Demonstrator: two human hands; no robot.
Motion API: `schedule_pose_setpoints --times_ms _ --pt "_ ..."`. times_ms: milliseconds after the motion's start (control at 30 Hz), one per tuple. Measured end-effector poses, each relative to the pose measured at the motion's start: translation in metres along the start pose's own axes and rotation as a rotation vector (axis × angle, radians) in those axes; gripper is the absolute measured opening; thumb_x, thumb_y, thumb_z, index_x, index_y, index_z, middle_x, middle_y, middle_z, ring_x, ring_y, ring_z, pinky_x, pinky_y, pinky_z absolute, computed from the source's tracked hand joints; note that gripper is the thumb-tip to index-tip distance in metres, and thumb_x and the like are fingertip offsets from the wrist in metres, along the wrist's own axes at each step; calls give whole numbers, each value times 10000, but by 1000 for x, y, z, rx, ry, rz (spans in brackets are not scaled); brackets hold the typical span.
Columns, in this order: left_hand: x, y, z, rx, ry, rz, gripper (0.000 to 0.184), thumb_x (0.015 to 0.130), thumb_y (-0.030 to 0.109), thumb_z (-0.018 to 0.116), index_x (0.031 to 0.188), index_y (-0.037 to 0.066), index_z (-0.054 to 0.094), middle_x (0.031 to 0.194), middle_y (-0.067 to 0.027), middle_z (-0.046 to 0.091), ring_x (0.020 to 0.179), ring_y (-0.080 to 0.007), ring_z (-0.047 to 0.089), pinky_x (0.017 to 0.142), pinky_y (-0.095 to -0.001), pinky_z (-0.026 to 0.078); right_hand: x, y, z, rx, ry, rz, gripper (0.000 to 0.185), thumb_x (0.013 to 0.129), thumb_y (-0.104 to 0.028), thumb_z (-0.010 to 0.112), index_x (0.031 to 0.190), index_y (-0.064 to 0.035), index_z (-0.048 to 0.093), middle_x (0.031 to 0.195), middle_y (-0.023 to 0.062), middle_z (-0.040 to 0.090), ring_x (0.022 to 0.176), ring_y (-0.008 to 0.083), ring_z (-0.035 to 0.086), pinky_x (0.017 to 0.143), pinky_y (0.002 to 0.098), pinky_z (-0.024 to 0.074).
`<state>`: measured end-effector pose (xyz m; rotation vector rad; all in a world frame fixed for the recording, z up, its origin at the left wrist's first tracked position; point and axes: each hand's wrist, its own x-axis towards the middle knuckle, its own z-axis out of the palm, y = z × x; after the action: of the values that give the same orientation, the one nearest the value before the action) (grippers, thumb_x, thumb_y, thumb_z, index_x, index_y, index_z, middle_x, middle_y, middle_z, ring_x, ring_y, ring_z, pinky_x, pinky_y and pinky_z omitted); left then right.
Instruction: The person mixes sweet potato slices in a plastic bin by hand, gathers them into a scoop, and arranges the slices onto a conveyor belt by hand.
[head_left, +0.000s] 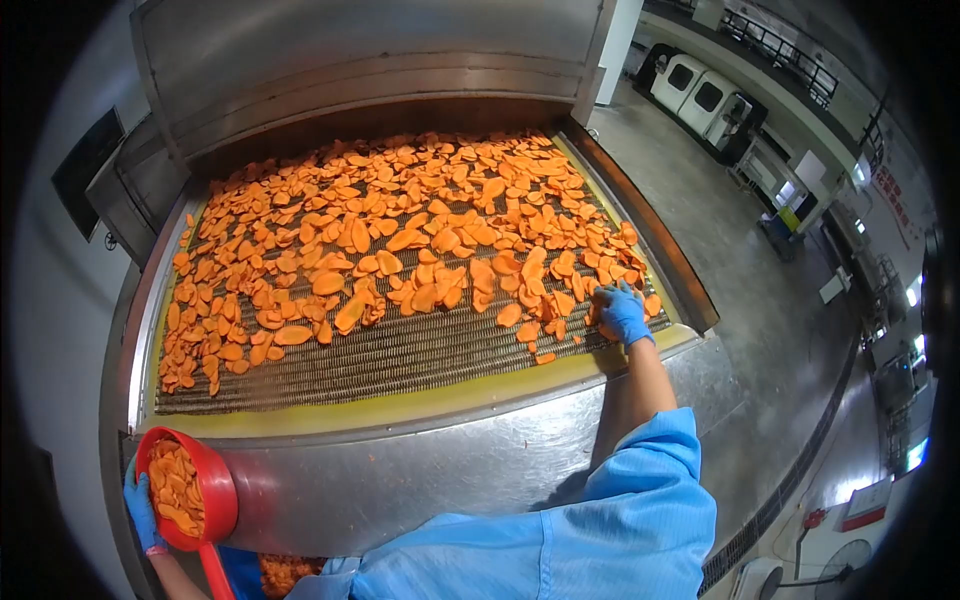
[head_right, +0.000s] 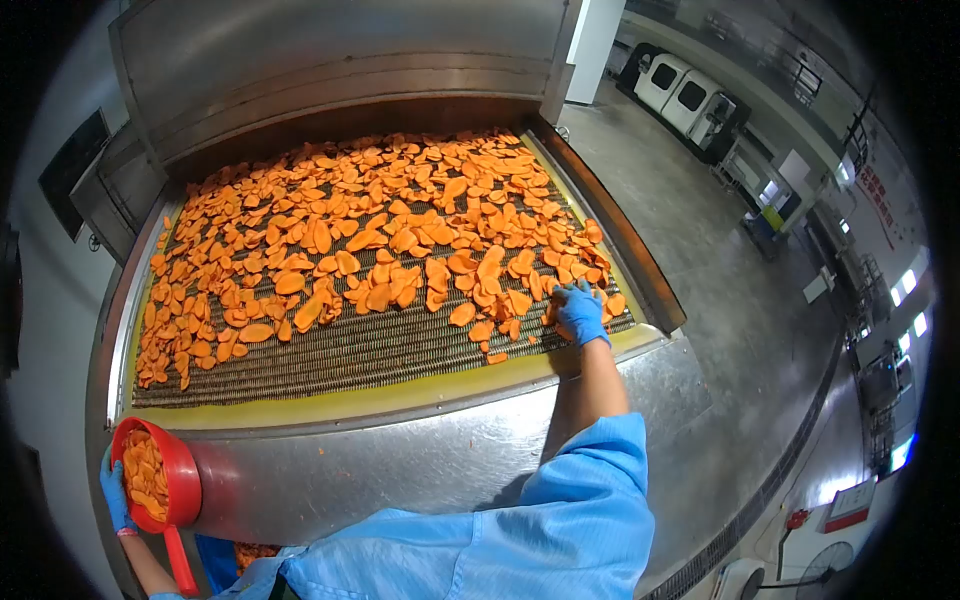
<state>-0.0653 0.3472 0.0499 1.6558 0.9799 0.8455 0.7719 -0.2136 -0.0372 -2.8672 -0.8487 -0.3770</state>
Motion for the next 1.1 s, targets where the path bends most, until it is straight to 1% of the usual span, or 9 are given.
schedule_pose_setpoints --times_ms 100,167,300,367,433,567,633,900,1100 --pt "-8 16 11 46 24 -25 434 943 62 499 1366 -29 456 1313 -135 538 1158 -216 543 998 -335 441 12 -37 -33 -8 -95 -36 313 724 -166 650 1003 -282 733 1074 36 660 1185 300 512 953 418 442" --pt "-8 10 4 21 12 -35 438 942 59 499 1369 -28 453 1314 -138 538 1155 -219 547 996 -333 444 21 -45 -30 234 38 281 339 724 -139 661 1033 -260 726 1067 75 660 1200 328 505 980 440 425" --pt "6 -22 -19 0 6 -12 451 936 55 500 1376 -27 444 1316 -145 537 1147 -226 555 989 -329 451 11 -103 -29 196 159 -198 471 780 -198 701 1237 -263 609 1203 74 626 1237 366 477 1045 444 381" --pt "4 -18 -12 -33 6 -13 452 933 54 503 1374 -29 445 1319 -148 534 1157 -230 550 999 -332 443 4 -126 -23 200 -148 -348 496 763 -213 726 1241 -269 605 1244 55 613 1257 346 470 1079 436 351" --pt "-2 -4 -3 -11 18 16 440 928 34 501 1361 -34 459 1301 -154 549 1162 -230 549 1015 -338 427 7 -132 -8 214 -133 -433 486 725 -177 750 1192 -249 636 1213 59 617 1188 325 522 1016 419 419" --pt "-2 -7 -4 -4 13 12 436 925 28 496 1355 -38 464 1297 -150 554 1166 -228 546 1022 -339 418 6 -97 -5 317 91 -107 323 818 -116 658 1132 -189 678 978 126 652 896 301 653 742 402 526" --pt "3 -14 -8 19 23 21 432 925 26 492 1351 -40 468 1290 -152 557 1156 -228 553 1010 -333 428 1 -92 -15 171 -55 -30 290 839 -163 644 1127 -164 678 960 119 680 825 287 670 717 391 524" --pt "-3 -6 2 -2 86 11 418 919 15 471 1331 -53 480 1264 -155 573 1125 -220 572 984 -325 446 -2 -80 -9 527 85 49 245 820 -198 686 1064 -184 704 930 119 693 862 287 671 737 373 526" --pt "-20 50 45 12 102 -3 356 911 45 488 1250 -27 570 1169 -116 631 1064 -186 594 948 -322 471 7 -128 -68 41 160 -122 313 836 -196 686 1148 -214 674 1050 131 661 929 319 642 766 404 520"
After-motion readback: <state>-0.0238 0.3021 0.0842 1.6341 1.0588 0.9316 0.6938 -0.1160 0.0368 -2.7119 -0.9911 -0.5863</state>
